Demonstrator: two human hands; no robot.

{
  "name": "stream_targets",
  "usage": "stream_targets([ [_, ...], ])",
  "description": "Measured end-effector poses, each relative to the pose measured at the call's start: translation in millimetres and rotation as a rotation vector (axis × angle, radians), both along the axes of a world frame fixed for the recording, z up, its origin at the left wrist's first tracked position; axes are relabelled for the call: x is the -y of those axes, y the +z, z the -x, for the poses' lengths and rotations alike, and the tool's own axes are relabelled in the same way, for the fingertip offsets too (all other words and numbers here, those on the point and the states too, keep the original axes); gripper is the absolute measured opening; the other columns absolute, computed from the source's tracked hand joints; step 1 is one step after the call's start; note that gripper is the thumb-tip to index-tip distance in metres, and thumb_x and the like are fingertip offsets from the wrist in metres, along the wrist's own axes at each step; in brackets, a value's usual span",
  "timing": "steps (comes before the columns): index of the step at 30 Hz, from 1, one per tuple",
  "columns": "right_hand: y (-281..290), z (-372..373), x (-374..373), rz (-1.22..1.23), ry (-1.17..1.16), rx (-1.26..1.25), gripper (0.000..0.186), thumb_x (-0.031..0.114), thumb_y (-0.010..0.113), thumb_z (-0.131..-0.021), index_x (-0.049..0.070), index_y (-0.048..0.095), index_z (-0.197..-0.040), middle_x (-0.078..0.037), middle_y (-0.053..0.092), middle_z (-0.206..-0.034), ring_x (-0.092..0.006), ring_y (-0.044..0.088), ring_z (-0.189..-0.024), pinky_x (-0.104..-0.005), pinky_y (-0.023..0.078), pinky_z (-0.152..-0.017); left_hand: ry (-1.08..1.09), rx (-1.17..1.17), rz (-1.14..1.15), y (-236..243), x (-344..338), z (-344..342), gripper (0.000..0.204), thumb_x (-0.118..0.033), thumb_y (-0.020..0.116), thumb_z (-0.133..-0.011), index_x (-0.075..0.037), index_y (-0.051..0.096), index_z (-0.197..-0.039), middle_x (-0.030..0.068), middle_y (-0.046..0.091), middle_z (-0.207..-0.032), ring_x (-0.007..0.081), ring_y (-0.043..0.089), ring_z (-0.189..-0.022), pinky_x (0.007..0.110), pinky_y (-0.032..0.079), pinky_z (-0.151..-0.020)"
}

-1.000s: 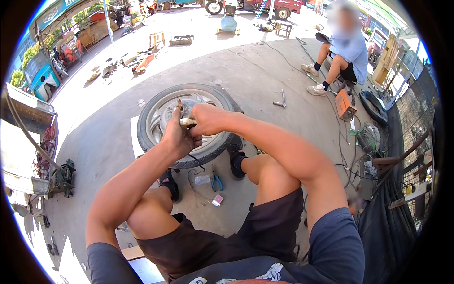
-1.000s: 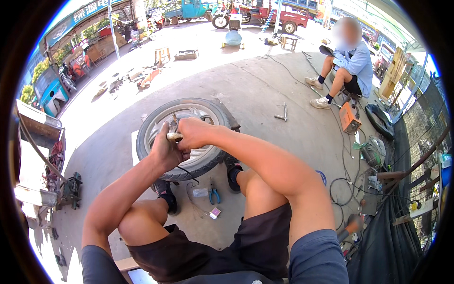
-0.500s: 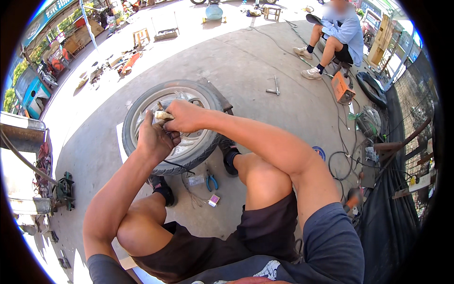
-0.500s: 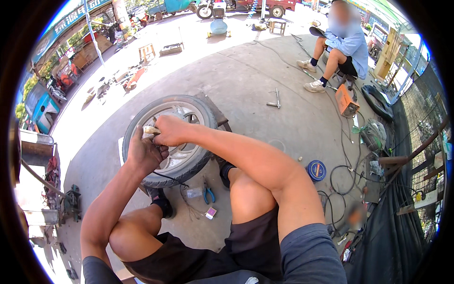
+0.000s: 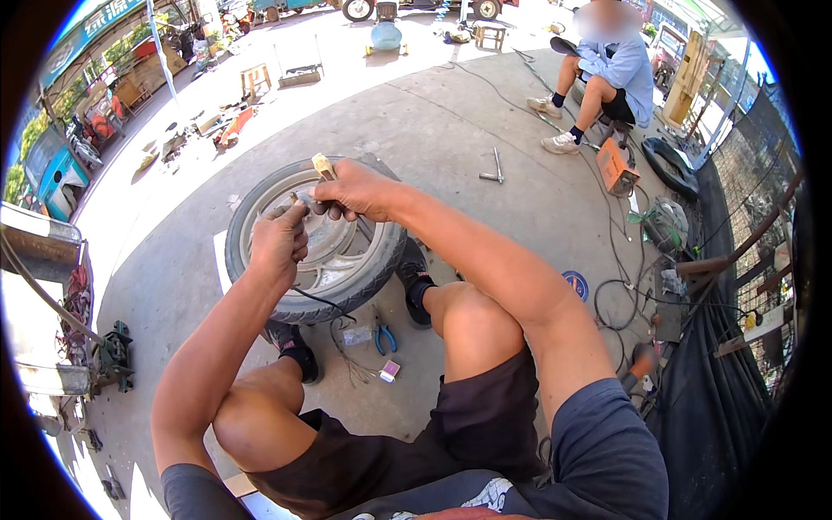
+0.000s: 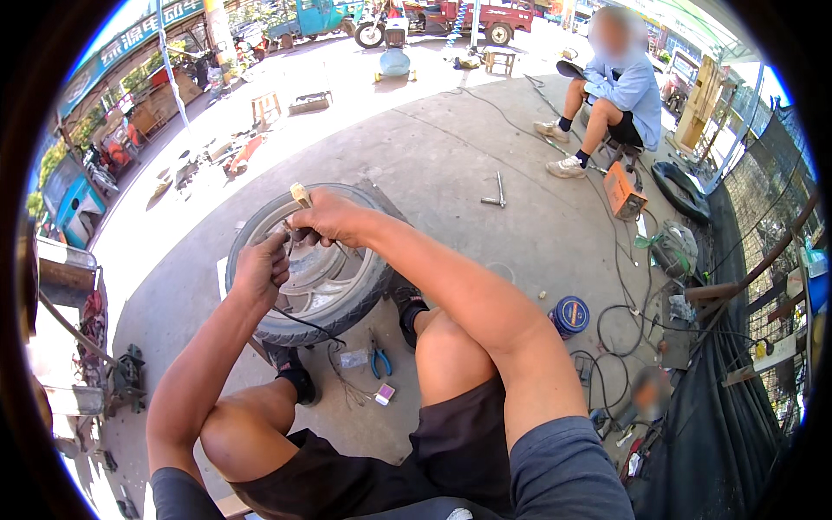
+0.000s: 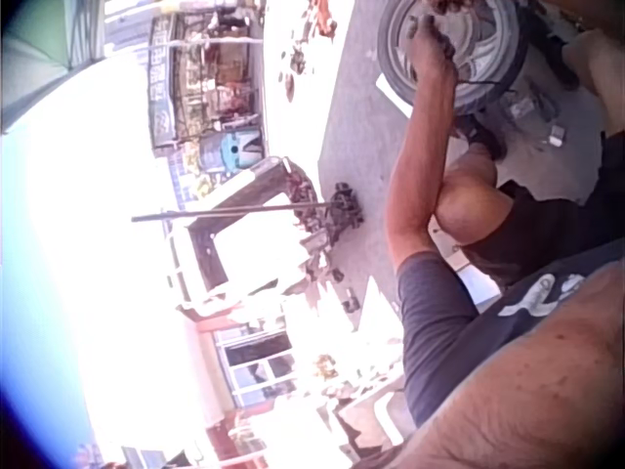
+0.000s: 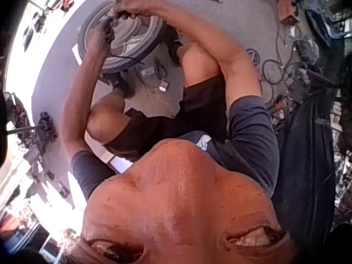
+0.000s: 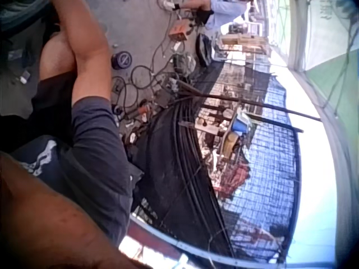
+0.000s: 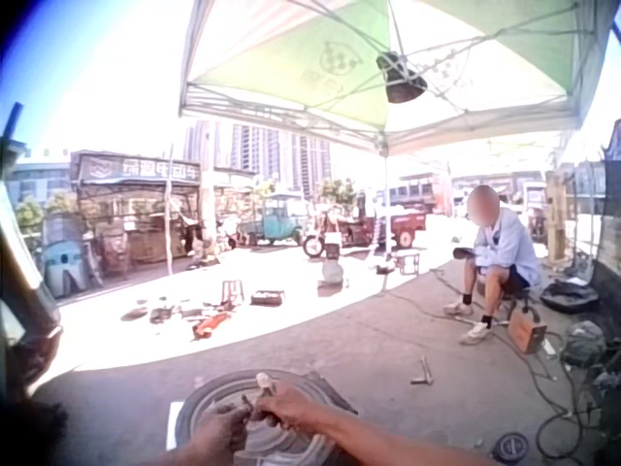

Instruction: The person sits on the ground and uses a small tool to scrape or clean the inner rim of a motorcycle tire. They repeatedly rotate the tire and continue scraping the same area with both hands.

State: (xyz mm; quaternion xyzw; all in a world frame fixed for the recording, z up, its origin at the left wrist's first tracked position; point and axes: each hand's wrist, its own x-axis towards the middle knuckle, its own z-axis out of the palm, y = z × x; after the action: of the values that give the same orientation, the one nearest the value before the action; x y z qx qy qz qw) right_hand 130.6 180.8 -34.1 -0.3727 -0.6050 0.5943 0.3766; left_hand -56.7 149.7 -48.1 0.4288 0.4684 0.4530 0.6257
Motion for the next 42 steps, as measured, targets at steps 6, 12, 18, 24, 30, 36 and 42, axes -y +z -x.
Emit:
stream_targets([
  [6,-1.7,1.4,-4.5,0.139,0.076,-0.159,0.032,0.030,0.075,-0.092,0.004,0.058,-0.095,-0.002,0.057,-0.078,-0.0022,0.044,-0.054,-0.0163,0.028,-0.039,0.002,0.018,-0.135,5.5,2.1,0.5,0.029,-0.019,0.070,-0.095,0.002,0.063,-0.113,-0.0070,0.043,-0.064,0.0039,0.032,-0.048,0.023,0.024,-0.045],
  [12,-2.4,7.1,-5.6,0.159,0.103,-0.168,0.035,0.034,0.076,-0.091,0.005,0.057,-0.092,-0.001,0.056,-0.075,-0.0011,0.042,-0.053,-0.0167,0.026,-0.038,0.024,-0.007,-0.228,0.3,11.1,2.0,0.028,-0.018,0.072,-0.093,0.005,0.068,-0.108,-0.0049,0.051,-0.064,0.0038,0.037,-0.049,0.023,0.026,-0.045],
  [18,-4.2,8.6,-4.3,0.198,0.059,-0.109,0.024,0.025,0.070,-0.096,0.005,0.057,-0.091,-0.001,0.054,-0.069,-0.0032,0.042,-0.051,-0.0183,0.026,-0.038,0.090,-0.126,-0.313,-2.2,17.3,-9.1,0.020,-0.014,0.073,-0.091,0.004,0.072,-0.099,-0.0030,0.054,-0.063,0.0036,0.040,-0.051,0.023,0.027,-0.045],
  [24,0.1,5.8,3.8,0.165,-0.010,-0.004,0.031,0.035,0.061,-0.101,0.007,0.056,-0.086,-0.001,0.054,-0.068,-0.0060,0.044,-0.051,-0.0219,0.031,-0.040,0.063,-0.023,-0.219,-10.0,17.2,-14.5,0.024,-0.019,0.068,-0.097,0.003,0.066,-0.103,-0.0065,0.043,-0.061,0.0036,0.032,-0.048,0.023,0.023,-0.044],
  [30,7.3,-14.0,-5.7,0.243,-0.228,-0.358,0.040,0.043,0.044,-0.105,0.008,0.052,-0.088,-0.008,0.060,-0.076,-0.0144,0.055,-0.058,-0.0287,0.047,-0.048,-0.020,0.072,-0.101,-11.2,22.8,-17.3,0.026,-0.024,0.065,-0.100,0.001,0.060,-0.103,-0.0073,0.039,-0.063,0.0035,0.032,-0.050,0.022,0.023,-0.045],
  [36,8.8,-30.0,-5.9,0.127,-0.235,-0.271,0.043,0.046,0.041,-0.106,0.010,0.050,-0.086,-0.011,0.064,-0.084,-0.0160,0.060,-0.060,-0.0283,0.052,-0.052,-0.114,0.114,-0.084,-20.2,19.5,-19.5,0.020,-0.024,0.063,-0.101,-0.005,0.058,-0.095,-0.0080,0.038,-0.064,0.0038,0.031,-0.051,0.022,0.023,-0.046],
  [42,9.3,-24.1,-0.4,0.061,-0.253,-0.291,0.042,0.046,0.044,-0.106,0.009,0.050,-0.086,-0.010,0.064,-0.085,-0.0156,0.061,-0.062,-0.0279,0.051,-0.051,-0.144,0.180,-0.055,-18.5,19.9,-14.5,0.017,-0.021,0.060,-0.101,-0.006,0.057,-0.093,-0.0072,0.036,-0.065,0.0049,0.032,-0.053,0.023,0.024,-0.047],
])
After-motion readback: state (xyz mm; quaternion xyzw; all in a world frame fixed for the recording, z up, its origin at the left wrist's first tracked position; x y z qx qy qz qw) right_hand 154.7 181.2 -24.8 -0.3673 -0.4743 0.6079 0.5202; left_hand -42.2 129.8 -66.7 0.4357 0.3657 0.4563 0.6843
